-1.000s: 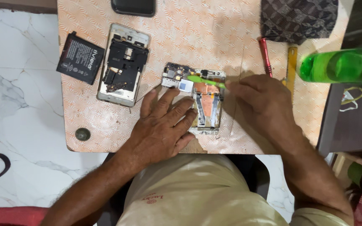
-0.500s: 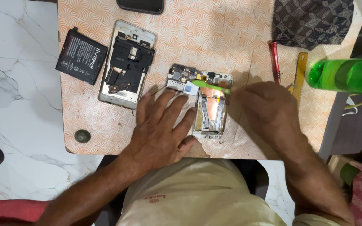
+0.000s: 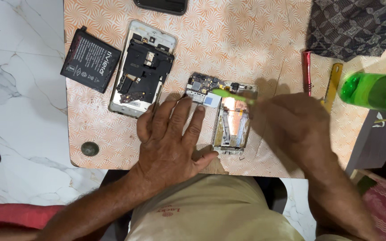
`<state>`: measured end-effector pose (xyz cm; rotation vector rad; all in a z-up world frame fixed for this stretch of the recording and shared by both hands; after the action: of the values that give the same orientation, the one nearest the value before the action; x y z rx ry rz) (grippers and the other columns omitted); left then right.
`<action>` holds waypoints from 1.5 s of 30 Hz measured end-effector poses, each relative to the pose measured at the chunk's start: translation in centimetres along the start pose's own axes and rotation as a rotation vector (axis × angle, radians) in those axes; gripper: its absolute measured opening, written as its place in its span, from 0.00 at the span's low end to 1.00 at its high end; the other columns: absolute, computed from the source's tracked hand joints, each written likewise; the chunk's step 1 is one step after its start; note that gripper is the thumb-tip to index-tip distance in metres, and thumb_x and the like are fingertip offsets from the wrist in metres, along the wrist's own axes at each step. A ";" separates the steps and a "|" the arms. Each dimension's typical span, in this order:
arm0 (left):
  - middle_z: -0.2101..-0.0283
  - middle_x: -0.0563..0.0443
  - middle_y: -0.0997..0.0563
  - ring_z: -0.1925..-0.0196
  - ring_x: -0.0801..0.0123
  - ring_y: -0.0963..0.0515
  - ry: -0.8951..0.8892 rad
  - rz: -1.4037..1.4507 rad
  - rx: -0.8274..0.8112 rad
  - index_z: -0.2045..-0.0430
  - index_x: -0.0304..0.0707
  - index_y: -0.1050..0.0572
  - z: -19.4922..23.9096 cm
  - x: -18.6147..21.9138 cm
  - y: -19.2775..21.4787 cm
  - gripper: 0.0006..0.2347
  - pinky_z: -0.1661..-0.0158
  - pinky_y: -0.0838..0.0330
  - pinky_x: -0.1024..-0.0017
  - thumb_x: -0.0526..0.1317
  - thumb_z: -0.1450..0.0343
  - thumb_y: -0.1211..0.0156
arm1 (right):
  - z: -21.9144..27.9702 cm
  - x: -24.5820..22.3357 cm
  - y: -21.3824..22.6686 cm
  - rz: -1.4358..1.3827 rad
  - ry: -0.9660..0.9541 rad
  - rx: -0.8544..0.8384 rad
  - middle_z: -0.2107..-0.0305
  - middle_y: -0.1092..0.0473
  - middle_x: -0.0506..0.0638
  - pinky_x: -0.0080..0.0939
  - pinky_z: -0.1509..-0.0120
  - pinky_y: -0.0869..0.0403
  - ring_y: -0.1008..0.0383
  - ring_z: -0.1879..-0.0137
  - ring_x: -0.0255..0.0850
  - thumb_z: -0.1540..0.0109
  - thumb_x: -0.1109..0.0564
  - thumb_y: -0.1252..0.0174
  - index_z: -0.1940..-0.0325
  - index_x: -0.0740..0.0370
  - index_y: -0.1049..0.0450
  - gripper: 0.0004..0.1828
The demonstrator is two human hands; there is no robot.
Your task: The person cleans the internal components of a disassembled smartphone using a toothbrush and a plastic pry tool. They brush the motherboard and frame, then use the tool to lift and reposition a ribbon cable before continuing to brush the interior.
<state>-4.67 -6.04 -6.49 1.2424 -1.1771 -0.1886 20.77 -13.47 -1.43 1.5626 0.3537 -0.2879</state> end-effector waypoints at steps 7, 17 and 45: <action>0.38 0.32 0.31 0.32 0.42 0.37 0.019 -0.030 -0.024 0.45 0.25 0.26 0.0 -0.1 -0.1 0.37 0.37 0.51 0.41 0.60 0.39 0.30 | -0.7 -0.6 -0.7 0.046 0.047 0.016 0.61 0.24 0.54 0.48 0.58 0.27 0.23 0.60 0.50 0.47 0.64 0.27 0.53 0.61 0.19 0.18; 0.38 0.32 0.29 0.33 0.42 0.37 0.004 -0.052 -0.027 0.45 0.24 0.25 -0.1 -0.2 -0.2 0.37 0.37 0.51 0.41 0.61 0.38 0.30 | -2.1 -1.7 -0.6 0.100 0.154 0.012 0.66 0.23 0.54 0.49 0.62 0.28 0.23 0.63 0.50 0.46 0.65 0.31 0.54 0.61 0.17 0.16; 0.39 0.31 0.28 0.33 0.43 0.38 -0.006 -0.048 -0.017 0.46 0.23 0.26 -0.1 -0.1 -0.2 0.37 0.36 0.53 0.42 0.61 0.38 0.30 | -0.5 0.3 0.0 0.097 0.045 0.042 0.61 0.23 0.55 0.50 0.52 0.26 0.22 0.55 0.52 0.46 0.67 0.32 0.53 0.61 0.19 0.17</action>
<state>-4.54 -5.98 -6.72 1.2566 -1.1497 -0.2378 21.06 -12.91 -1.52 1.6241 0.3073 -0.1866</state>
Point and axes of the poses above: each hand's wrist, its own z-axis away from the middle knuckle, its own y-axis out of the back of the hand, x = y × z, the point moved 2 cm from there along -z, towards the middle knuckle
